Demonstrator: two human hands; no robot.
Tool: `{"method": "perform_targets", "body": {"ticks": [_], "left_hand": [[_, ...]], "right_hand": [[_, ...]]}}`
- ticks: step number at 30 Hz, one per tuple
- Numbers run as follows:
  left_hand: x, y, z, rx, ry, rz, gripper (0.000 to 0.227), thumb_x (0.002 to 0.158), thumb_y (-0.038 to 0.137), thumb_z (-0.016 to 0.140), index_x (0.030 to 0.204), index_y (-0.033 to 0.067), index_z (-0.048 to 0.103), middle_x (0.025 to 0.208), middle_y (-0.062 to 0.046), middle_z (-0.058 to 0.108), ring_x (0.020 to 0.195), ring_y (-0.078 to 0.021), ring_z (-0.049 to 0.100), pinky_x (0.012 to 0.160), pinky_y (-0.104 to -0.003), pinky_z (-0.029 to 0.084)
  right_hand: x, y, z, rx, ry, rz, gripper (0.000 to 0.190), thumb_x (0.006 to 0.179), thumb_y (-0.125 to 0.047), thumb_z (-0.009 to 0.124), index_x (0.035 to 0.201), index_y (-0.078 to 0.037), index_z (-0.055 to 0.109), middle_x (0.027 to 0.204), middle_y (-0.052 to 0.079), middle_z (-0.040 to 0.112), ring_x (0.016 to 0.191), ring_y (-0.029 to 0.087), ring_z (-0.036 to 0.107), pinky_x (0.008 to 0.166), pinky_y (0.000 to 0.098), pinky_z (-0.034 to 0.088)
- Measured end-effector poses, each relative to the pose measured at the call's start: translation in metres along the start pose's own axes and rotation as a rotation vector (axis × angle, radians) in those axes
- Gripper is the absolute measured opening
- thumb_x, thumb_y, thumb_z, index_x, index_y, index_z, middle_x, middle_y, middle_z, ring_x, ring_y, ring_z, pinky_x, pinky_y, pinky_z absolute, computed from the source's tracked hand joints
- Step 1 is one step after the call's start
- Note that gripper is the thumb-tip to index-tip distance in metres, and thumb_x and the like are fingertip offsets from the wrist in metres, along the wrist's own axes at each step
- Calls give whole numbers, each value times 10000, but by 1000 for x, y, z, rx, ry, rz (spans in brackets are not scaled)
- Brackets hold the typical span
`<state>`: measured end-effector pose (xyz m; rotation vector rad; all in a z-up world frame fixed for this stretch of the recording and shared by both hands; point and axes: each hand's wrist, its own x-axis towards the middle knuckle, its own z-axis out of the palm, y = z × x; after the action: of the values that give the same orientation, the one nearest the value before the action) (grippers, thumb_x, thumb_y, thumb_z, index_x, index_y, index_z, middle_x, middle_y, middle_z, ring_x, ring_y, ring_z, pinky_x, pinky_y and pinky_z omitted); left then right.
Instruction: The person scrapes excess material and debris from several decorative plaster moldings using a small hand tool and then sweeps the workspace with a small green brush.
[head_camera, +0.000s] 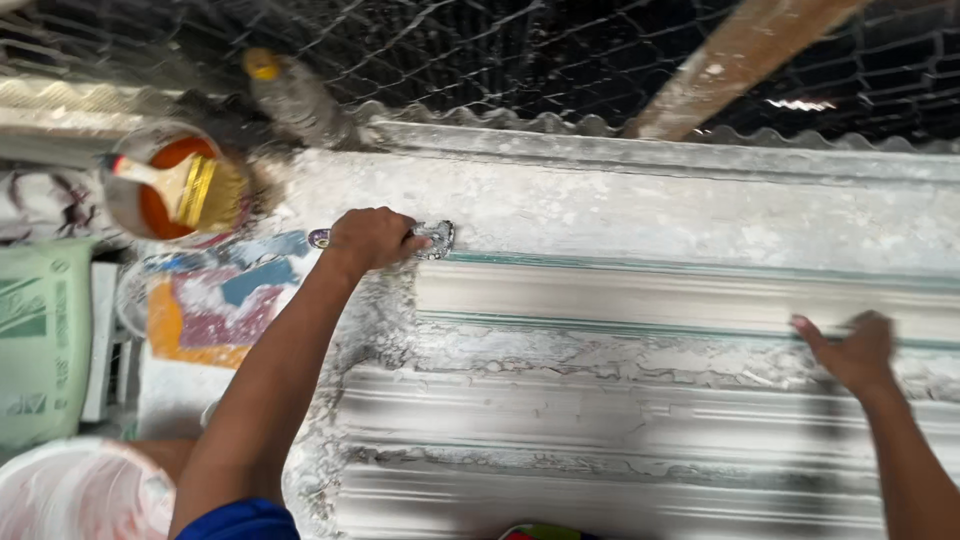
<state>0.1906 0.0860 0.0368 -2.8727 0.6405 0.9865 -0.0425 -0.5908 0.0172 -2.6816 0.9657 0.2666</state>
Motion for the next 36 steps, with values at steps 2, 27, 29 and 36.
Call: {"method": "perform_targets", "body": {"ticks": [2,27,29,36], "left_hand": [[31,60,4,-66,19,70,683,988,719,326,1017,143,692,951,-122,720,881,-352,694,672,-515,531],[100,466,-9,-27,374,526,128,951,227,631,969,126,707,879,-43,686,826,-208,732,589,-376,559],[131,549,-3,-97,441,543,139,906,220,668,922,84,693,806,-58,679,766,-262,736,553,-423,547],[160,478,31,27,332,525,421,805,403,756,1041,57,724,942,-137,711,955,-356,729,763,-534,563]], "right_hand": [[7,10,17,2,-144,60,1055,717,-823,584,1154,72,238,1143,191,42,1037,310,2,840,541,64],[-25,-3,35,250,54,44,1230,848,-559,733,1596,130,41,1636,395,-34,1536,572,20,1288,650,94],[-18,15,50,246,70,34,1251,810,-548,742,1600,120,39,1645,379,-38,1542,559,14,1297,629,77],[-23,18,49,223,135,-60,1175,848,-491,762,1575,183,133,1617,447,67,1525,583,83,1271,609,76]]}}
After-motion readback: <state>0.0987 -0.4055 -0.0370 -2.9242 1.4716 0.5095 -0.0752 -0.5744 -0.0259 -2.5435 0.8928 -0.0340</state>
